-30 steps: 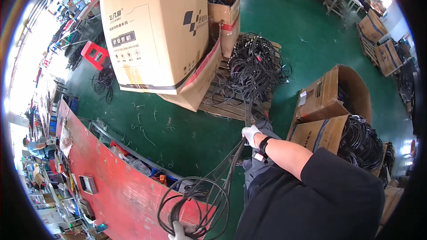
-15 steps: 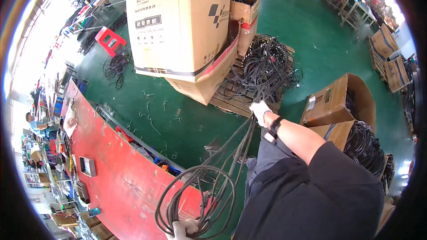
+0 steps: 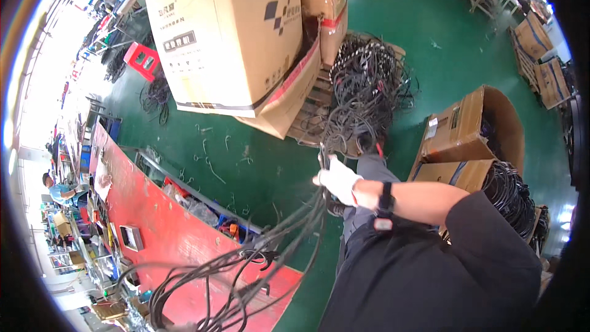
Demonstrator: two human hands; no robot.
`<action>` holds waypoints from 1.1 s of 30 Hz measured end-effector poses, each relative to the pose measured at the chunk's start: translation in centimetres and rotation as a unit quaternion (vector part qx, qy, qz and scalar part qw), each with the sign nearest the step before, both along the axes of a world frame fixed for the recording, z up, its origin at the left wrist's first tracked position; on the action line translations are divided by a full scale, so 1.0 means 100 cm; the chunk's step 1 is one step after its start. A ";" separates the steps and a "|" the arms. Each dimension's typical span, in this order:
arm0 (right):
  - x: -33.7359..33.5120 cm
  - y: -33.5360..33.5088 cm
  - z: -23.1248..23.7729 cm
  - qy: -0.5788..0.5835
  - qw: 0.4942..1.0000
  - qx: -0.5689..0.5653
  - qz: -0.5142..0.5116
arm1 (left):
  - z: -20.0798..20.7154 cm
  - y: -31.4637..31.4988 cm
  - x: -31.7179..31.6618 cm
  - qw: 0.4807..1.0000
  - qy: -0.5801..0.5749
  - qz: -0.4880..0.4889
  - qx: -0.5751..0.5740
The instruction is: Untangling, cutting, and sorting heavy-duty electrical cables and connectors in a factory setting.
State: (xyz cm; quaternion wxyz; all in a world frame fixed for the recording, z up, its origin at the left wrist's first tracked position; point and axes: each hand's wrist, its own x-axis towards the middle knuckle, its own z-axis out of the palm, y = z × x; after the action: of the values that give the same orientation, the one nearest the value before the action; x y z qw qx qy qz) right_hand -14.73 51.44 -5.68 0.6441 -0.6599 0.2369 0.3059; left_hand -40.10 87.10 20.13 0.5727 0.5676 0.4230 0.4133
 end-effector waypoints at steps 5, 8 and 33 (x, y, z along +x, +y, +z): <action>0.034 -0.040 -0.136 0.119 0.992 -0.010 -0.040 | -0.072 -0.066 0.054 0.987 0.111 -0.035 -0.109; 0.025 -0.068 -0.158 0.137 0.991 -0.006 0.005 | -0.122 -0.067 0.066 0.966 0.081 -0.072 -0.233; 0.025 -0.200 -0.091 0.060 0.998 -0.003 -0.032 | -0.243 -0.104 0.174 0.918 0.113 -0.163 -0.342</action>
State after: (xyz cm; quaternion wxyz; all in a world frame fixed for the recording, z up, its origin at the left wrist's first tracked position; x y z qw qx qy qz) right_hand -12.26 31.47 -14.79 0.6357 -0.6347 0.2970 0.3237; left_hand -22.67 76.69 -4.17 0.7398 0.4409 0.5024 0.0775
